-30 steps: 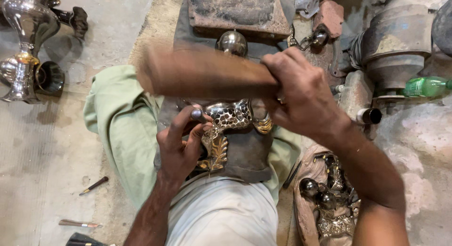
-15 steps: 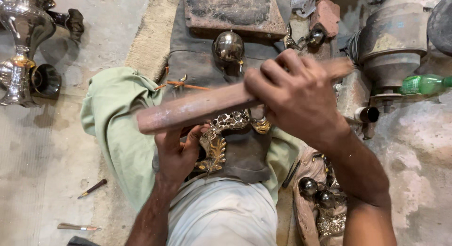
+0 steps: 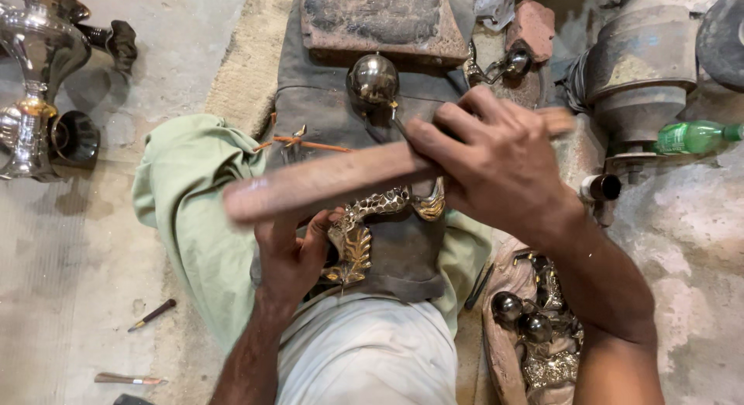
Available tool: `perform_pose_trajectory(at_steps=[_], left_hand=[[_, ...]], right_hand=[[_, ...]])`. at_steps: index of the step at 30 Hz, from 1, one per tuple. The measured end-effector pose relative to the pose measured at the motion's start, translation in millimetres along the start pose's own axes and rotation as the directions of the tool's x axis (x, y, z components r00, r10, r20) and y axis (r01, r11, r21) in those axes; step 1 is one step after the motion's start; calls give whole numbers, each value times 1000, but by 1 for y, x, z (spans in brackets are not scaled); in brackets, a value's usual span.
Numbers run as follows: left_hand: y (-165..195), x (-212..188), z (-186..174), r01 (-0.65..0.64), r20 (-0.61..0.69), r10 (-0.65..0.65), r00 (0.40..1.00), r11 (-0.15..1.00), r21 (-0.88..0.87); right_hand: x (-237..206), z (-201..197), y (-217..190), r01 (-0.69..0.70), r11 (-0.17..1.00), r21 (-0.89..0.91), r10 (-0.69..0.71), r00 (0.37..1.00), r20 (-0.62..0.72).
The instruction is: The person sits on the floor holding a punch against a decorative brass figurine and strikes the punch with a wooden mallet, repositioning the tool repeatedly to shape the metal ornament. They occasionally turn or reposition the piece between hammering sequences.
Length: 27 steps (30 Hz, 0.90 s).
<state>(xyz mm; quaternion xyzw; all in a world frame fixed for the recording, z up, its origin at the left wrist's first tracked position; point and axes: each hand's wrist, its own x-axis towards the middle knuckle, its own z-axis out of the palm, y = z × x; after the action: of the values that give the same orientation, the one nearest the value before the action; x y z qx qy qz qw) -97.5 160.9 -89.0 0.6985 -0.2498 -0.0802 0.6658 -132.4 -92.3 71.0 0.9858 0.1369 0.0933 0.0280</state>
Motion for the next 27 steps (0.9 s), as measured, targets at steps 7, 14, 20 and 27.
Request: perform_pose_trajectory(at_steps=[7,14,20,27], left_hand=[[-6,-7,-1,42,-44,-49,998,988,-147],[6,14,-7,-81,74,85,994,995,-54],[7,14,-6,-68,81,69,994,998,-20],[5,15,-7,-44,93,44,995,999,-2]], right_hand=[[-10,-6,-4,-29,999,-23,30,999,16],[-6,-4,15,-21,998,-55,21,1000,-8],[2,14,14,40,946,321,-39,999,-11],[5,-4,4,20,975,223,-17,1000,-14]])
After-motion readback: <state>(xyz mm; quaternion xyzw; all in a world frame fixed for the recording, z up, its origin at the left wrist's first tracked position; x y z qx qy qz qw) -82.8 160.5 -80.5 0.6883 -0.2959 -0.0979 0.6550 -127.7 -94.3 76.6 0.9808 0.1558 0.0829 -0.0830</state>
